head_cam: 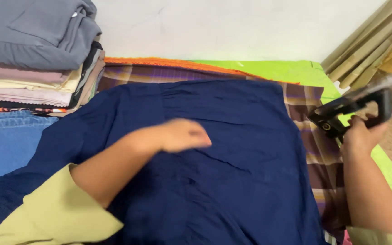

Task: Ironing a blue garment on a flat surface using a handheld iron

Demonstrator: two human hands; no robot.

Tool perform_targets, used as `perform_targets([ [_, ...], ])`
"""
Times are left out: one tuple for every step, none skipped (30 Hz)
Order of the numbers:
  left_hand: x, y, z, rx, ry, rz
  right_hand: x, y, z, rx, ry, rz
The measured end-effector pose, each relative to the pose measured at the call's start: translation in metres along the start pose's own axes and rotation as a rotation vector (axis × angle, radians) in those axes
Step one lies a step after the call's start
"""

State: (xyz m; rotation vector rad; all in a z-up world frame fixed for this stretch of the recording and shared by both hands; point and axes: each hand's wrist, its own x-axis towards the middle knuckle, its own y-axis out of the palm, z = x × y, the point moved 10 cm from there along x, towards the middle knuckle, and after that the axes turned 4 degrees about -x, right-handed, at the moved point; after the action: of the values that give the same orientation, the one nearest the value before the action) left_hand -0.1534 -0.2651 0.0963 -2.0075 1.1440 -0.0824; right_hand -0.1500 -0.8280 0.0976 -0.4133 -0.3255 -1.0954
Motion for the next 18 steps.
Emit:
perform_targets([
  [0.005, -0.035, 0.032, 0.151, -0.15, -0.23, 0.006, 0.015, 0.023, -0.013, -0.096, 0.035],
  [0.007, -0.07, 0.058, 0.303, -0.287, -0.458, 0.01, 0.026, 0.045, -0.032, -0.19, 0.064],
  [0.008, -0.075, 0.068, 0.307, -0.281, -0.454, 0.009, 0.029, 0.064, -0.034, -0.188, 0.057],
  [0.002, -0.079, 0.099, 0.287, -0.477, -0.414, -0.002, 0.052, 0.106, -0.275, -0.452, 0.153],
  [-0.008, -0.082, 0.129, 0.264, -0.672, -0.373, -0.02, 0.079, 0.141, -0.517, -0.711, 0.256],
  [-0.007, -0.078, 0.134, 0.26, -0.672, -0.37, -0.045, 0.089, 0.174, -0.521, -0.711, 0.259],
  [-0.008, -0.075, 0.14, 0.259, -0.679, -0.368, -0.073, 0.117, 0.192, -0.682, -0.655, 0.452],
  [-0.008, -0.073, 0.145, 0.255, -0.686, -0.371, -0.102, 0.142, 0.208, -0.84, -0.595, 0.643],
  [-0.006, -0.068, 0.156, 0.249, -0.686, -0.373, -0.129, 0.153, 0.208, -0.842, -0.6, 0.645],
  [-0.003, -0.07, 0.159, 0.29, -0.616, -0.425, -0.179, 0.175, 0.225, -0.851, -0.936, 0.711],
  [0.0, -0.071, 0.162, 0.33, -0.547, -0.478, -0.234, 0.191, 0.236, -0.842, -1.276, 0.766],
  [-0.006, -0.074, 0.156, 0.325, -0.548, -0.489, -0.249, 0.198, 0.243, -0.839, -1.289, 0.763],
  [-0.01, -0.074, 0.15, 0.314, -0.534, -0.465, -0.264, 0.213, 0.235, -0.95, -1.237, 0.898],
  [-0.016, -0.074, 0.146, 0.303, -0.526, -0.44, -0.281, 0.226, 0.225, -1.055, -1.178, 1.036],
  [-0.021, -0.081, 0.149, 0.297, -0.533, -0.45, -0.273, 0.232, 0.219, -1.05, -1.192, 1.036],
  [-0.025, -0.083, 0.151, 0.284, -0.519, -0.456, -0.257, 0.232, 0.218, -1.061, -1.178, 0.871],
  [-0.028, -0.086, 0.153, 0.271, -0.506, -0.463, -0.24, 0.23, 0.216, -1.066, -1.16, 0.707],
  [-0.028, -0.088, 0.162, 0.271, -0.505, -0.459, -0.223, 0.233, 0.214, -1.067, -1.156, 0.708],
])
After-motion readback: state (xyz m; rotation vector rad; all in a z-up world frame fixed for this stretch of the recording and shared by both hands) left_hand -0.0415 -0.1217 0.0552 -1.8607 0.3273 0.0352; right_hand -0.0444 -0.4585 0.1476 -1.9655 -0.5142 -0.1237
